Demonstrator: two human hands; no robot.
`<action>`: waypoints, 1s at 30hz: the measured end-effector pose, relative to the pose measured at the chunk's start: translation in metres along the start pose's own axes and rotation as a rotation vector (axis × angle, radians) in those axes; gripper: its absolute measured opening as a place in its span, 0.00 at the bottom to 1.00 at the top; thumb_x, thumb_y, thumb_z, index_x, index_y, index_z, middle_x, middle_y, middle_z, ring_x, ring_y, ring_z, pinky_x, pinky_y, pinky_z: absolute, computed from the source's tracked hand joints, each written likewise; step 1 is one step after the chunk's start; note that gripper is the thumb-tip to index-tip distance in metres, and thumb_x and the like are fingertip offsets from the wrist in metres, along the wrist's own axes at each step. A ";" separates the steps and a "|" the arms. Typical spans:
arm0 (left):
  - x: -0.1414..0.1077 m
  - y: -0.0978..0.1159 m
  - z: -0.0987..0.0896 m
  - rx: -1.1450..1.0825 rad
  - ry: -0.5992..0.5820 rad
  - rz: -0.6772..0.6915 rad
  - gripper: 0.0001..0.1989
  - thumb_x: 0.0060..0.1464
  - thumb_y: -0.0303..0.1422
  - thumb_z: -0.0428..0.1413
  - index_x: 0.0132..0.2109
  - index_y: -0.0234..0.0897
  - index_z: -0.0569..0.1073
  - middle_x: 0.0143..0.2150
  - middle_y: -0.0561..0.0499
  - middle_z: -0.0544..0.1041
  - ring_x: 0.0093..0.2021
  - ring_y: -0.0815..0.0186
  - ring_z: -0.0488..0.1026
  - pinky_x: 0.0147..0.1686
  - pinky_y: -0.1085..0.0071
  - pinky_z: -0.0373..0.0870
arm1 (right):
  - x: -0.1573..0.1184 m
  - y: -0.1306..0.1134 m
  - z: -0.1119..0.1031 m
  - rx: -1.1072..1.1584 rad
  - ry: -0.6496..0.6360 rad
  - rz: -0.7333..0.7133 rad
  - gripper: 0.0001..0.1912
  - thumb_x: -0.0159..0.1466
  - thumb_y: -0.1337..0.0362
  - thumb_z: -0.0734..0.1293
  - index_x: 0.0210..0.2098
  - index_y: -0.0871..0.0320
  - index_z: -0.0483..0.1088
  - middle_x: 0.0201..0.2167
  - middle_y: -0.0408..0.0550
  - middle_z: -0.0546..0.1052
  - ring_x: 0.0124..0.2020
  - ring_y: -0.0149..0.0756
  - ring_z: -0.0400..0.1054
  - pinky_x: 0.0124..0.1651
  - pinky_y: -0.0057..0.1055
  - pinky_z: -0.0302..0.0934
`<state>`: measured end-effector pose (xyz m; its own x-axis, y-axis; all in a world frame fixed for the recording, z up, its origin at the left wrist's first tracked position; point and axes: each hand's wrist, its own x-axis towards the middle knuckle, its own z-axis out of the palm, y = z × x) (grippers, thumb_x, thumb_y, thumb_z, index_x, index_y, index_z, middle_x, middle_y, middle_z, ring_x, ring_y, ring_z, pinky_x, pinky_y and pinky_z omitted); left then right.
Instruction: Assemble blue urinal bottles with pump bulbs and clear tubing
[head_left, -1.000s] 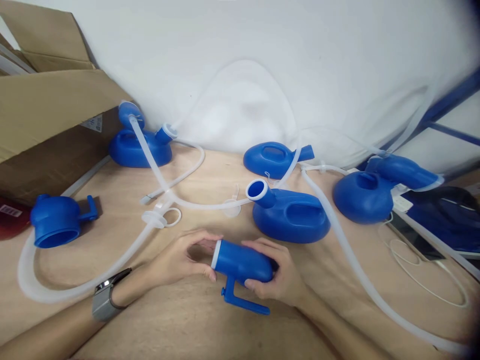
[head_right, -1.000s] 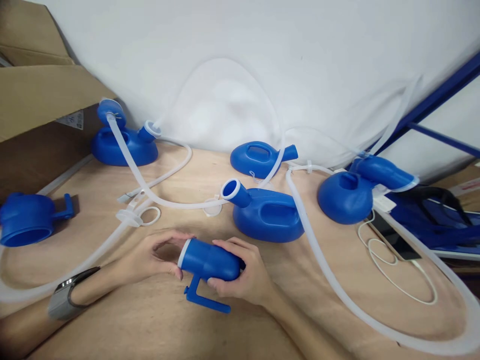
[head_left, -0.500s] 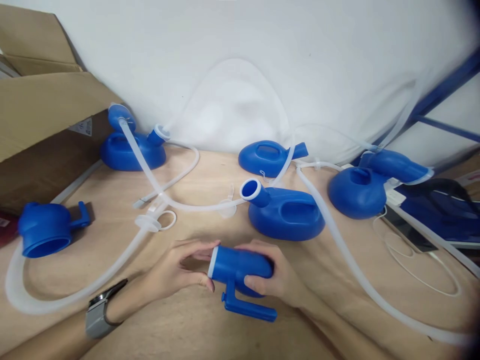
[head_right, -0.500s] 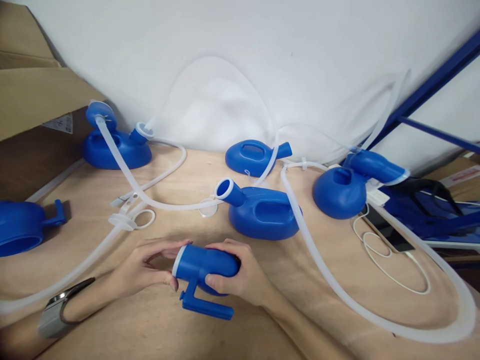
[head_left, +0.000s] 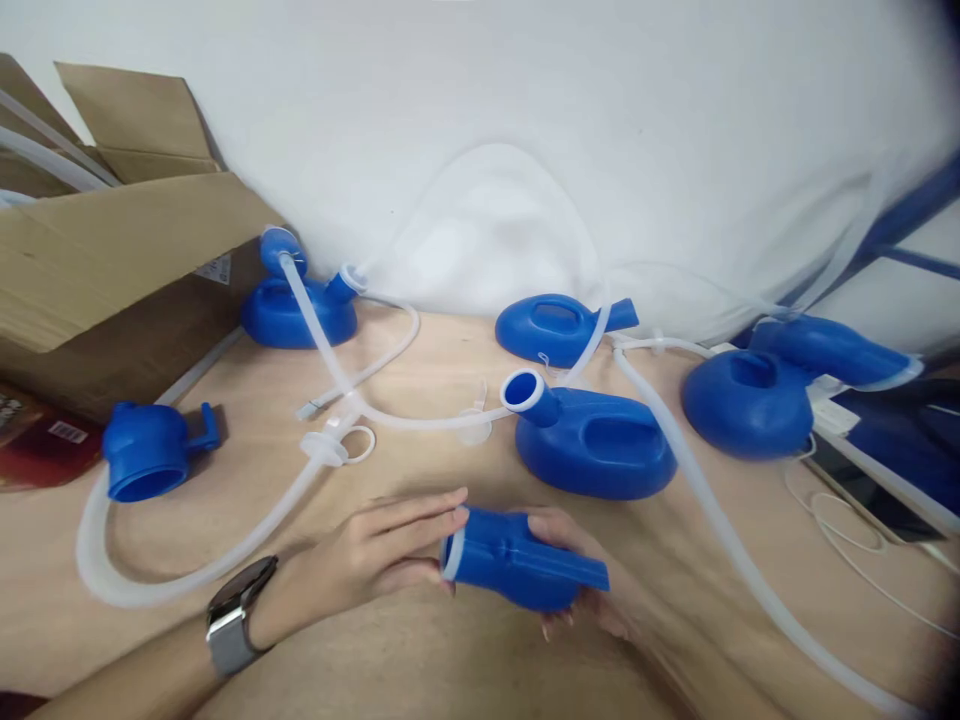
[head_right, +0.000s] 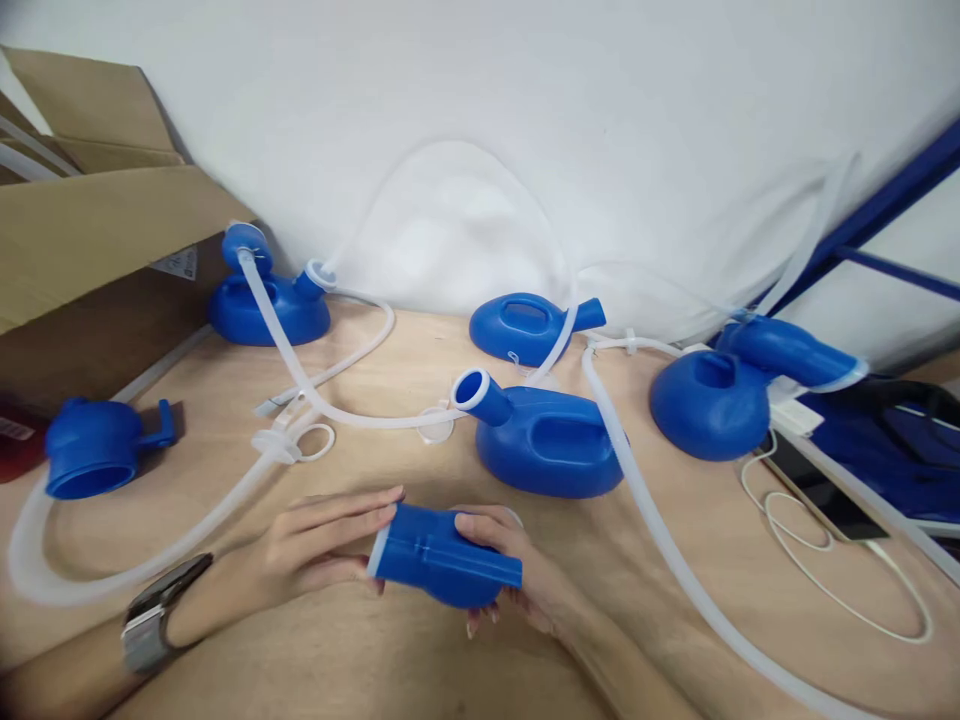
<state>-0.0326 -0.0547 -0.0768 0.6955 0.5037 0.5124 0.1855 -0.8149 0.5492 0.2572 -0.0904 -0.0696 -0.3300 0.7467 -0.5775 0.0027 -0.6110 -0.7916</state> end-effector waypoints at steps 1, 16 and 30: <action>0.001 -0.005 0.001 -0.043 -0.008 -0.022 0.42 0.60 0.42 0.67 0.77 0.52 0.60 0.67 0.42 0.77 0.61 0.53 0.80 0.59 0.62 0.80 | 0.001 -0.001 0.000 -0.088 0.028 -0.102 0.38 0.53 0.35 0.75 0.50 0.59 0.79 0.37 0.53 0.82 0.26 0.38 0.76 0.23 0.30 0.68; 0.003 -0.071 -0.028 0.521 0.100 -0.448 0.20 0.68 0.48 0.54 0.50 0.38 0.80 0.60 0.37 0.76 0.59 0.45 0.75 0.60 0.46 0.73 | 0.014 0.003 -0.024 -0.946 0.675 -1.344 0.34 0.60 0.53 0.80 0.62 0.49 0.70 0.53 0.55 0.75 0.51 0.49 0.78 0.53 0.44 0.79; 0.004 -0.077 -0.038 0.694 -0.058 -0.375 0.21 0.70 0.46 0.53 0.57 0.37 0.78 0.61 0.37 0.78 0.60 0.46 0.75 0.60 0.49 0.73 | 0.022 -0.007 -0.040 -0.859 0.804 -1.237 0.31 0.60 0.52 0.80 0.58 0.49 0.69 0.54 0.52 0.76 0.53 0.50 0.77 0.54 0.48 0.77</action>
<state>-0.0705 0.0209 -0.0922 0.5324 0.7798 0.3294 0.7920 -0.5962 0.1315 0.2878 -0.0585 -0.0848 -0.0031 0.7301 0.6833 0.6884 0.4971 -0.5281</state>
